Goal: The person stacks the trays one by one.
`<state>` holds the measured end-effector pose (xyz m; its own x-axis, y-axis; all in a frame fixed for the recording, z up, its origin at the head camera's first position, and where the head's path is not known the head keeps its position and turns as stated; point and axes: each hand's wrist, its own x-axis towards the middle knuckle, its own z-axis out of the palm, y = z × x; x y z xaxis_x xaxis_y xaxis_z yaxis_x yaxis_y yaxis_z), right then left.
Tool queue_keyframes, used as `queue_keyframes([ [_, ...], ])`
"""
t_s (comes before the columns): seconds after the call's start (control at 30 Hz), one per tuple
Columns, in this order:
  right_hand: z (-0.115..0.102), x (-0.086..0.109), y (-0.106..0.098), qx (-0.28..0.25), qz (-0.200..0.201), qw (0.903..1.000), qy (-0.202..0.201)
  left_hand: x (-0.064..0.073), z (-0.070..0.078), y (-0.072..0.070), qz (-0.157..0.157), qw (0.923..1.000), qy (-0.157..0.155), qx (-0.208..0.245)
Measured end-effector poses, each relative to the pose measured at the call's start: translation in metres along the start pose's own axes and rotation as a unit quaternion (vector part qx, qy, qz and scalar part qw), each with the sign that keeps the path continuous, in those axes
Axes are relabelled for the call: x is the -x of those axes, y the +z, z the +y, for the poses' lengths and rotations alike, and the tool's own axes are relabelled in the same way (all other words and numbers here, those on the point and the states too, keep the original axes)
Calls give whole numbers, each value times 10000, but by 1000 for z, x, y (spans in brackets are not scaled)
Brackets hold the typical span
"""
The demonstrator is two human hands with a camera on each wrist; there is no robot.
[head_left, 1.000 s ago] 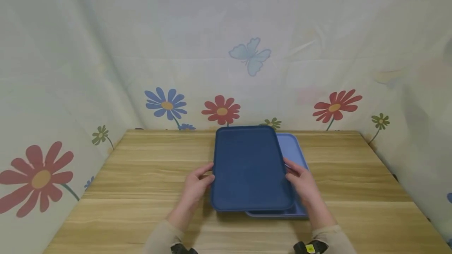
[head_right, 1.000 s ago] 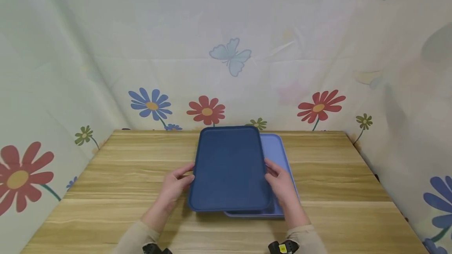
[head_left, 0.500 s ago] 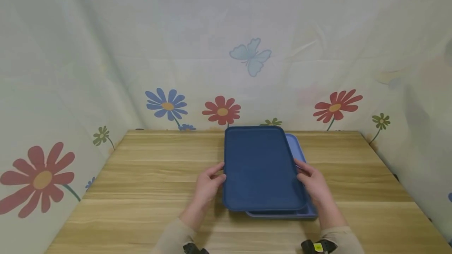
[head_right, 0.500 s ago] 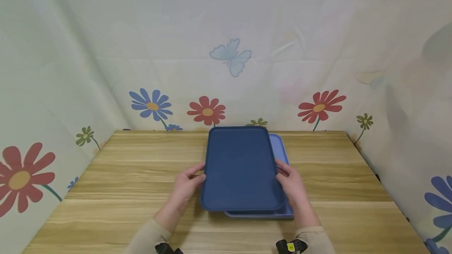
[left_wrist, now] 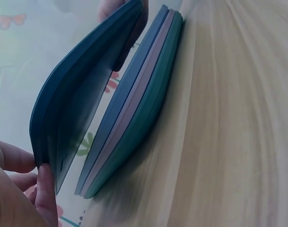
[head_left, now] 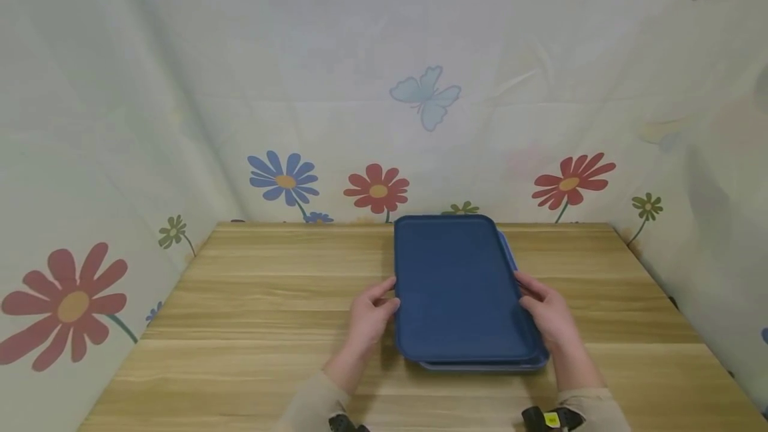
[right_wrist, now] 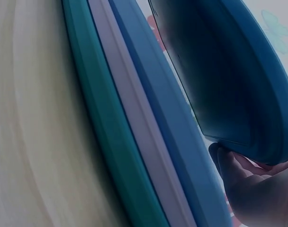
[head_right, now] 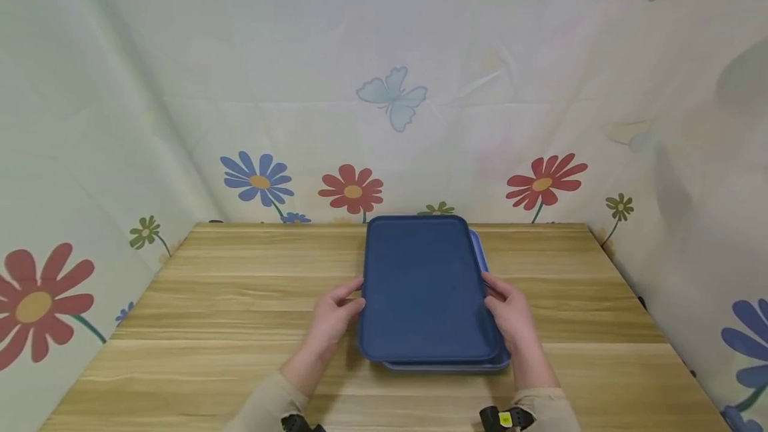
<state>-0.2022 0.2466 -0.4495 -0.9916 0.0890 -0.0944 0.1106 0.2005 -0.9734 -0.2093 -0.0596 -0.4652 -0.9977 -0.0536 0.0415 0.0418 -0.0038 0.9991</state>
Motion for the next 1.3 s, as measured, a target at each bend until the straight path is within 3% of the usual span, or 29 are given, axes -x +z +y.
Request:
queue_keyframes([
  [0.23,4,-1,-7,-74,62,10000,15,1,-4,10,27,10000,11,26],
  [0.57,8,-6,-18,215,126,9997,56,2,-5,24,111,9999,52,26],
  [0.67,9,-6,-19,178,94,9997,162,9,9,27,104,9999,15,-69],
  [0.8,10,-7,-19,172,125,9995,212,7,6,29,110,9998,-35,-154],
  [0.9,11,-9,-19,208,151,9994,232,-2,-10,29,146,9998,-84,-132],
  [1.3,17,-14,-19,471,380,9981,91,-4,-13,32,168,9998,-33,-119],
])
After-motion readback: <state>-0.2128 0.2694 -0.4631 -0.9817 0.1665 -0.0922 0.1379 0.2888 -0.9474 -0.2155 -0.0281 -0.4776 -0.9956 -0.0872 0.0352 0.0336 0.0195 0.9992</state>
